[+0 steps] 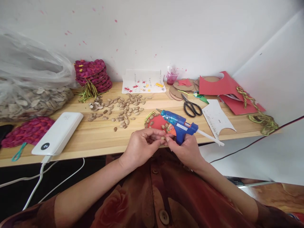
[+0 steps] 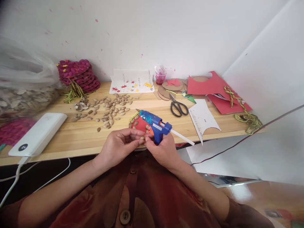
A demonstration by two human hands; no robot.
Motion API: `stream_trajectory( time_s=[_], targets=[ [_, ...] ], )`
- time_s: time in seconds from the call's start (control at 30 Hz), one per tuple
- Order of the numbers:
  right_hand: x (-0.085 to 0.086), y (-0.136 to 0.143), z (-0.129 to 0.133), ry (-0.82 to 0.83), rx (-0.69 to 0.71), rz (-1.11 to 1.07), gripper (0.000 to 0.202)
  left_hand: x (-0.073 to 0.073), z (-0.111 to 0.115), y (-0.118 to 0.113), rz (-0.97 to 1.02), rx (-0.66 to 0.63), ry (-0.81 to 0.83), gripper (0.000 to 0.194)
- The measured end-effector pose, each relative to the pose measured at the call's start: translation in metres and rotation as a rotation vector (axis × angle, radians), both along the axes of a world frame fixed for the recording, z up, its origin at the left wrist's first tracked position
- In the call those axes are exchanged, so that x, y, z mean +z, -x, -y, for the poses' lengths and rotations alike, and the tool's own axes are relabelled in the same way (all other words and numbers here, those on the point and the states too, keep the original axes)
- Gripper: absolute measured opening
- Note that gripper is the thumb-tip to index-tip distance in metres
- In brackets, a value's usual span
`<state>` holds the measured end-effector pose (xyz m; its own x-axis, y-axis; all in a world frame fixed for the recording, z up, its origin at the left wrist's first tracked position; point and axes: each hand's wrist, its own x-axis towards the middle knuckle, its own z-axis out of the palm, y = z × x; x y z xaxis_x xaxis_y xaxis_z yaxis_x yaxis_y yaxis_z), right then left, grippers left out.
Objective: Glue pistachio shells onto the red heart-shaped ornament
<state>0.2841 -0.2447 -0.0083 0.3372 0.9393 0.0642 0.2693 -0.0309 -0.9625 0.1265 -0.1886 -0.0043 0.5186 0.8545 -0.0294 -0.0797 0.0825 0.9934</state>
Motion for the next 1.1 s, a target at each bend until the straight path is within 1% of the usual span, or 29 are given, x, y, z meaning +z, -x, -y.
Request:
stream_trajectory(
  time_s=[0.07,0.17,0.27,0.33,0.4,0.47,0.53,0.6,0.7,0.77,0.83,0.87,0.9,0.97,1.0,1.03,1.1],
  targets=[
    [0.003,0.001,0.001,0.019,0.003,-0.02,0.008,-0.002,0.001,0.0,0.018,-0.006,0.034,0.017],
    [0.011,0.002,0.001,0.045,0.023,-0.066,0.011,-0.003,0.001,0.002,0.095,-0.038,0.121,0.021],
    [0.018,0.001,0.001,0.065,0.057,-0.122,0.013,0.0,-0.001,0.004,0.167,-0.087,0.219,0.026],
    [0.02,-0.001,0.0,0.078,0.072,-0.155,0.014,0.003,-0.003,0.006,0.178,-0.103,0.248,0.027],
    [0.016,-0.004,-0.002,0.091,0.068,-0.191,0.016,0.007,-0.005,0.009,0.167,-0.113,0.226,0.027],
    [0.011,-0.009,-0.004,0.096,0.041,-0.233,0.019,0.01,-0.007,0.011,0.139,-0.094,0.18,0.026],
    [0.007,-0.014,-0.005,0.096,0.003,-0.276,0.023,0.013,-0.009,0.016,0.104,-0.044,0.134,0.026],
    [0.006,-0.019,-0.005,0.099,-0.022,-0.312,0.024,0.015,-0.015,0.023,0.066,0.015,0.089,0.028],
    [0.01,-0.027,-0.004,0.116,-0.053,-0.348,0.025,0.019,-0.033,0.045,-0.013,0.106,-0.023,0.031],
    [0.01,-0.036,-0.006,0.123,-0.086,-0.354,0.024,0.022,-0.051,0.069,-0.113,0.191,-0.132,0.032],
    [0.008,-0.046,-0.011,0.112,-0.166,-0.328,0.027,0.024,-0.068,0.099,-0.265,0.314,-0.253,0.031],
    [0.006,-0.051,-0.015,0.121,-0.186,-0.304,0.028,0.024,-0.076,0.113,-0.362,0.374,-0.305,0.029],
    [0.004,-0.056,-0.019,0.12,-0.197,-0.285,0.027,0.024,-0.083,0.127,-0.47,0.408,-0.341,0.027],
    [0.001,-0.062,-0.027,0.128,-0.195,-0.279,0.023,0.02,-0.092,0.147,-0.69,0.414,-0.365,0.022],
    [0.001,-0.063,-0.031,0.126,-0.194,-0.283,0.022,0.017,-0.095,0.154,-0.774,0.403,-0.366,0.021],
    [0.001,-0.064,-0.033,0.122,-0.189,-0.287,0.022,0.014,-0.097,0.159,-0.833,0.39,-0.365,0.02],
    [0.003,-0.063,-0.037,0.095,-0.183,-0.25,0.025,0.008,-0.101,0.163,-0.886,0.369,-0.364,0.02]
  ],
)
